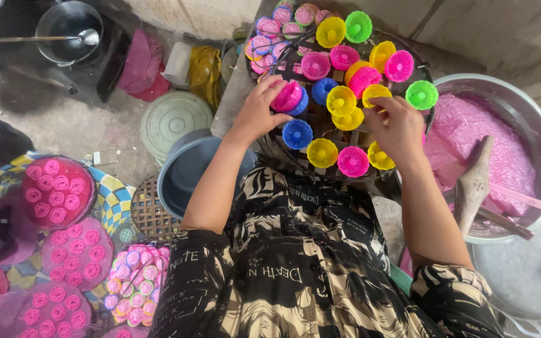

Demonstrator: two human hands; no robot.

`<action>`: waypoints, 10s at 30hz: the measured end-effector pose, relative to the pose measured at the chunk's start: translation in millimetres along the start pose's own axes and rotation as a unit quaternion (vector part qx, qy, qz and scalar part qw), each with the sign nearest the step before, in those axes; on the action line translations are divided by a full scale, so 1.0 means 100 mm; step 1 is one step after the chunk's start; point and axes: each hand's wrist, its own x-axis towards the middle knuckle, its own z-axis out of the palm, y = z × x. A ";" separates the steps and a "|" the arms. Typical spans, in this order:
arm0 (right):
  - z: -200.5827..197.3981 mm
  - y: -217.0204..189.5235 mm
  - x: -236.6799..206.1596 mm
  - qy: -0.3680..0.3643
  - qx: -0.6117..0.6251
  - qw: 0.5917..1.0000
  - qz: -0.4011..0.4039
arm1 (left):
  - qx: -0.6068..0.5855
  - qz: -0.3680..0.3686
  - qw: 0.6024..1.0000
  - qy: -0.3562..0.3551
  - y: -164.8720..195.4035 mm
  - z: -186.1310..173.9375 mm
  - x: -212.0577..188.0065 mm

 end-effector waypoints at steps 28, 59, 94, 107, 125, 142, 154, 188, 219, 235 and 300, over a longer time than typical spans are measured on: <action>1.04 -0.57 0.93 -0.255 -0.190 0.934 -0.163 | -0.021 -0.053 0.980 0.189 -0.50 0.08 0.04; 0.50 -0.40 0.20 -0.151 -0.123 0.978 -0.079 | 0.100 -0.034 0.994 0.002 -0.24 0.31 0.11; 0.87 0.09 0.87 -0.053 0.173 0.979 0.092 | -0.027 0.108 0.992 -0.066 -0.13 0.50 1.06; 1.00 0.09 0.65 -0.158 -0.096 0.965 -0.186 | 0.227 -0.022 0.964 -0.137 -0.44 0.71 1.00; 0.42 0.22 -0.04 -0.110 -0.132 0.976 -0.133 | 0.162 0.100 0.962 -0.194 0.23 0.55 0.52; 0.16 0.10 -0.19 -0.208 -0.048 0.965 -0.155 | 0.142 0.112 0.972 -0.152 0.12 0.73 0.49; 0.00 0.39 -0.06 -0.038 -0.058 0.997 0.025 | 0.208 0.232 0.948 -0.062 0.22 0.81 0.58; -0.04 1.32 0.01 0.037 -0.148 0.986 0.063 | 0.062 0.081 0.995 -0.007 0.28 1.50 1.20; 0.10 0.72 0.78 -0.080 0.002 0.996 0.040 | -0.019 -0.007 0.994 0.109 0.31 1.30 1.43; -0.17 0.95 0.91 0.119 -0.049 0.977 0.170 | 0.045 -0.057 0.995 0.060 0.37 1.29 1.42; -0.06 0.71 1.01 -0.053 0.056 0.996 0.039 | -0.145 -0.144 0.971 0.121 0.14 0.96 1.51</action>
